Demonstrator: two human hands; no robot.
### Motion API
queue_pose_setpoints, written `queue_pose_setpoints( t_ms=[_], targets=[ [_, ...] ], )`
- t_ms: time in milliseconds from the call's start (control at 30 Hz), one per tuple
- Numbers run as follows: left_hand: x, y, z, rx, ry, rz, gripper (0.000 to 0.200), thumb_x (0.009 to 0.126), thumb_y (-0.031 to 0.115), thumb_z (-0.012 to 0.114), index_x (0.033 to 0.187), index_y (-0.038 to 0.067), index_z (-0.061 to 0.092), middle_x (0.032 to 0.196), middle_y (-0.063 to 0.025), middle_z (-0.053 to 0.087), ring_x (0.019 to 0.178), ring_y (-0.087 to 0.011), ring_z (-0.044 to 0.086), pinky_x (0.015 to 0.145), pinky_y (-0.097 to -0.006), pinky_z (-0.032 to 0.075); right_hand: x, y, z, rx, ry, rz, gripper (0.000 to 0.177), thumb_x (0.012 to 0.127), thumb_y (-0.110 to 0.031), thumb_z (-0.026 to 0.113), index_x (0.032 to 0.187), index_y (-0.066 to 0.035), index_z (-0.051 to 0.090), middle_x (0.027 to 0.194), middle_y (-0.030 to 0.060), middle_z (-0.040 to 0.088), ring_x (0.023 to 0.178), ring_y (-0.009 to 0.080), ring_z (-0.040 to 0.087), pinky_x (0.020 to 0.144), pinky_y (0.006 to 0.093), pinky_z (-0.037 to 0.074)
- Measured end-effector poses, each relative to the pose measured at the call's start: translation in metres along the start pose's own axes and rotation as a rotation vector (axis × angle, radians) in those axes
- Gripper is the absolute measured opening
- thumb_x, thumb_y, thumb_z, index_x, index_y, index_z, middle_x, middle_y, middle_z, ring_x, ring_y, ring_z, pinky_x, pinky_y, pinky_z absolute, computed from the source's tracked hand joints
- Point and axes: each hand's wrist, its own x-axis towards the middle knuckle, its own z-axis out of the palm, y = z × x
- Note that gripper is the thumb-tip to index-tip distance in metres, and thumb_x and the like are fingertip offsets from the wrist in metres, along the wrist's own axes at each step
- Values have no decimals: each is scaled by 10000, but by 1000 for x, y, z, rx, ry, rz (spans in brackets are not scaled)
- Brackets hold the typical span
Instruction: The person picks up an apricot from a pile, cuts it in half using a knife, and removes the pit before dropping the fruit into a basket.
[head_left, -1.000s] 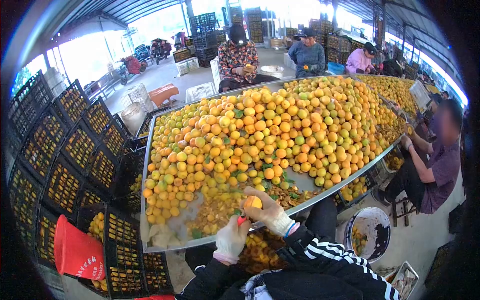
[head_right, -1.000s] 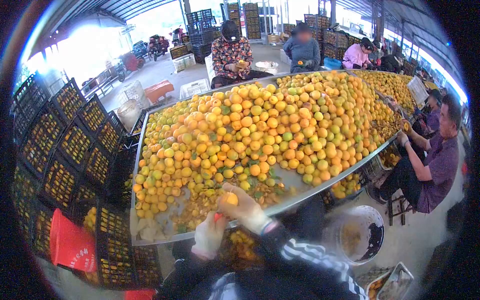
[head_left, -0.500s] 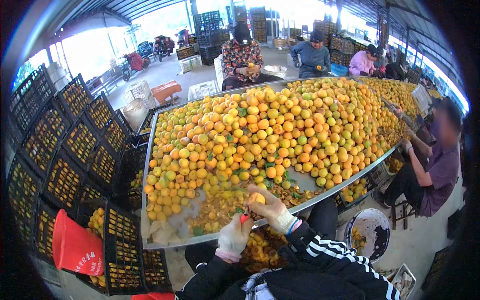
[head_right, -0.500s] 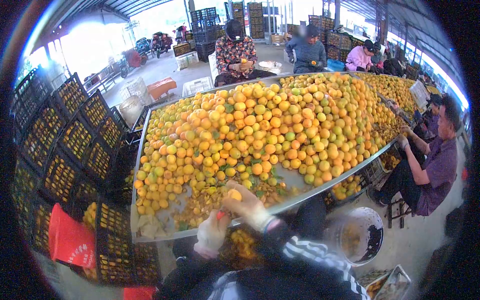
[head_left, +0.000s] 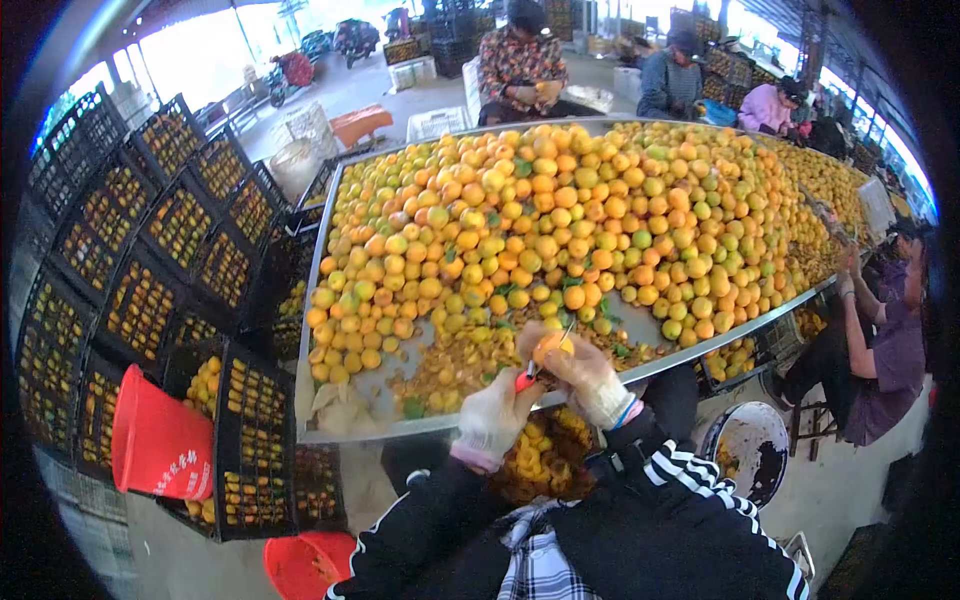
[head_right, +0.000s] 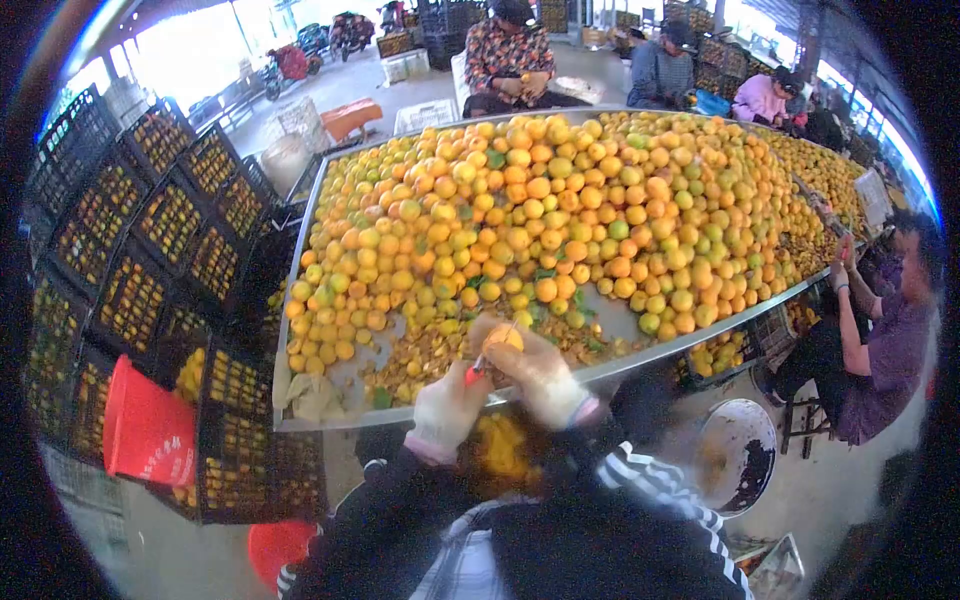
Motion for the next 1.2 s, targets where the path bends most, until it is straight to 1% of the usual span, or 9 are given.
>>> queue_pose_setpoints(
  t_ms=[167, 333, 433, 533, 833, 900, 1000, 1100, 1200],
  targets=[
    [-5, 0, -1, -2, 26, 39, 297, 903, 353, 649, 1020, 84, 608, 725, -217, 656, 729, -432, 665, 636, -513, 516, -3, -5, 14, -179, 39, -165, 617, 907, -74, 671, 1458, 1, 403, 1222, 54, 594, 1165, 146, 558, 1005, 301, 464],
    [-6, -3, 0, -81, 74, 101, 293, 876, 321, 698, 1062, 108, 622, 729, -203, 662, 724, -421, 668, 619, -501, 523, -9, -13, 11, -311, 3, -24, 465, 934, -120, 654, 1361, 16, 529, 1132, 43, 645, 1103, 138, 593, 970, 282, 472],
    [-1, -12, 4, -58, 42, 118, 300, 863, 315, 715, 1075, 123, 626, 741, -197, 669, 728, -416, 672, 615, -497, 528, -13, -8, 13, -68, 39, 4, 387, 940, -149, 656, 1286, 11, 592, 1072, 31, 658, 1025, 119, 605, 915, 265, 483],
    [4, -19, 4, 53, 40, 179, 311, 854, 342, 751, 1036, 115, 642, 717, -173, 661, 685, -389, 669, 586, -449, 526, -13, -9, 6, -248, 6, 17, 480, 918, -160, 688, 1332, 30, 539, 1182, 97, 642, 1007, 168, 642, 899, 307, 522],
    [-3, -8, -1, 17, 26, 179, 291, 879, 343, 721, 1012, 102, 624, 704, -167, 651, 675, -395, 665, 579, -463, 526, -12, -9, 3, -781, 120, -293, 538, 807, -196, 825, 1275, -33, 615, 1096, 2, 666, 980, 83, 613, 880, 257, 510],
    [-3, -1, -4, 45, 14, 164, 294, 879, 340, 720, 1012, 98, 621, 704, -168, 650, 673, -396, 664, 578, -465, 526, -13, -11, 4, -807, 124, -265, 510, 803, -54, 802, 1270, -6, 601, 1100, 6, 633, 968, 84, 597, 873, 231, 504],
    [-3, -1, -4, 48, 18, 170, 284, 882, 311, 705, 1023, 86, 604, 713, -185, 651, 689, -408, 662, 584, -481, 521, -18, -22, 11, -663, 113, -173, 545, 844, -221, 798, 1299, -5, 590, 1113, 30, 669, 1002, 123, 630, 874, 288, 521],
    [-1, -3, -4, 4, 38, 212, 273, 886, 292, 692, 1028, 81, 593, 715, -197, 652, 702, -417, 662, 588, -492, 518, -17, -12, 5, -192, 14, -40, 516, 913, -236, 726, 1327, 19, 552, 1088, 38, 663, 992, 120, 614, 866, 285, 517],
    [0, -6, 0, -7, 45, 221, 291, 886, 320, 702, 1021, 82, 605, 712, -187, 653, 688, -408, 663, 582, -479, 521, -18, -13, 6, -221, -1, -67, 485, 957, -238, 666, 1339, 28, 531, 1085, 45, 656, 987, 116, 605, 877, 272, 502]
  ],
)
